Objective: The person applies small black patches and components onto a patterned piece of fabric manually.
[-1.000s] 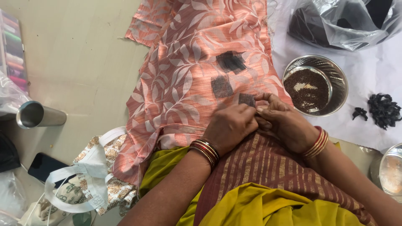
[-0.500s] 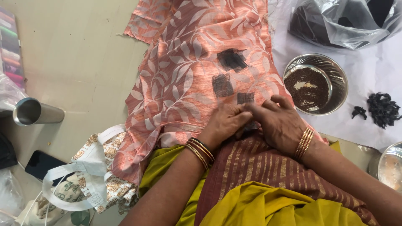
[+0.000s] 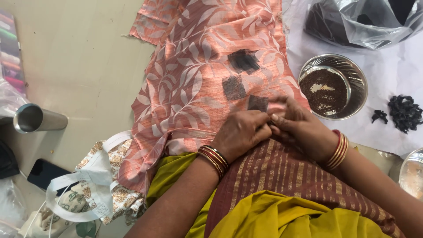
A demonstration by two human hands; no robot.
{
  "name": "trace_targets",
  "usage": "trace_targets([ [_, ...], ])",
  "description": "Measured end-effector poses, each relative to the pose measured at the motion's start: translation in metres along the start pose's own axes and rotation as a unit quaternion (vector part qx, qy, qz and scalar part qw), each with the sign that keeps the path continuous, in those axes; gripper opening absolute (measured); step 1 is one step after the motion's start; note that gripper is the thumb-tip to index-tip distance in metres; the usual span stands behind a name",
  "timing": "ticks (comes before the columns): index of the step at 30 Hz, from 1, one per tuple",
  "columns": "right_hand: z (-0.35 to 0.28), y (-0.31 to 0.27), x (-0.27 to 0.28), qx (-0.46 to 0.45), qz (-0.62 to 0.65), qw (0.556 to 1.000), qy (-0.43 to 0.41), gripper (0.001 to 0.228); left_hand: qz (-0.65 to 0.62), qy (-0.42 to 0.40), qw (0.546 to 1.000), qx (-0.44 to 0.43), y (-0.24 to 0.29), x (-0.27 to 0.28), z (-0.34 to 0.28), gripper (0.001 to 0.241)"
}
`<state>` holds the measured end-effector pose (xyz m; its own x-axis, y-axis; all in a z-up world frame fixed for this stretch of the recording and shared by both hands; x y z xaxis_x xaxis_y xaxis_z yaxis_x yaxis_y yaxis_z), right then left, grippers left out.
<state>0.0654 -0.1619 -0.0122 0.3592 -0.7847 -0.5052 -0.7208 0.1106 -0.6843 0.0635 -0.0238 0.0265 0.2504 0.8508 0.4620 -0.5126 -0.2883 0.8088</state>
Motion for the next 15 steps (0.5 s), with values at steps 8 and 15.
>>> trace_targets([
  [8,-0.021,-0.038,-0.041,0.288,-0.833,0.453,0.136,0.063,-0.204,-0.026,0.940,0.272,-0.056,-0.010,-0.009,0.036],
  [15,-0.012,-0.037,-0.054,0.269,-0.850,0.449,0.055,0.083,-0.346,0.000,0.904,0.252,-0.066,-0.015,-0.017,0.034],
])
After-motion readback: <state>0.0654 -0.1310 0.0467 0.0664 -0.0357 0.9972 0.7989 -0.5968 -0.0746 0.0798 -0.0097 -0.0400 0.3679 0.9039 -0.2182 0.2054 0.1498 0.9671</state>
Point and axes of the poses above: each hand's wrist, its own z-axis towards the middle knuckle, its own x-axis out of the back of the hand, y = z × x, the point moved 7 cm from there along z, towards the middle knuckle, and after that the axes turned 10 degrees about -z, right-handed, at the moved point
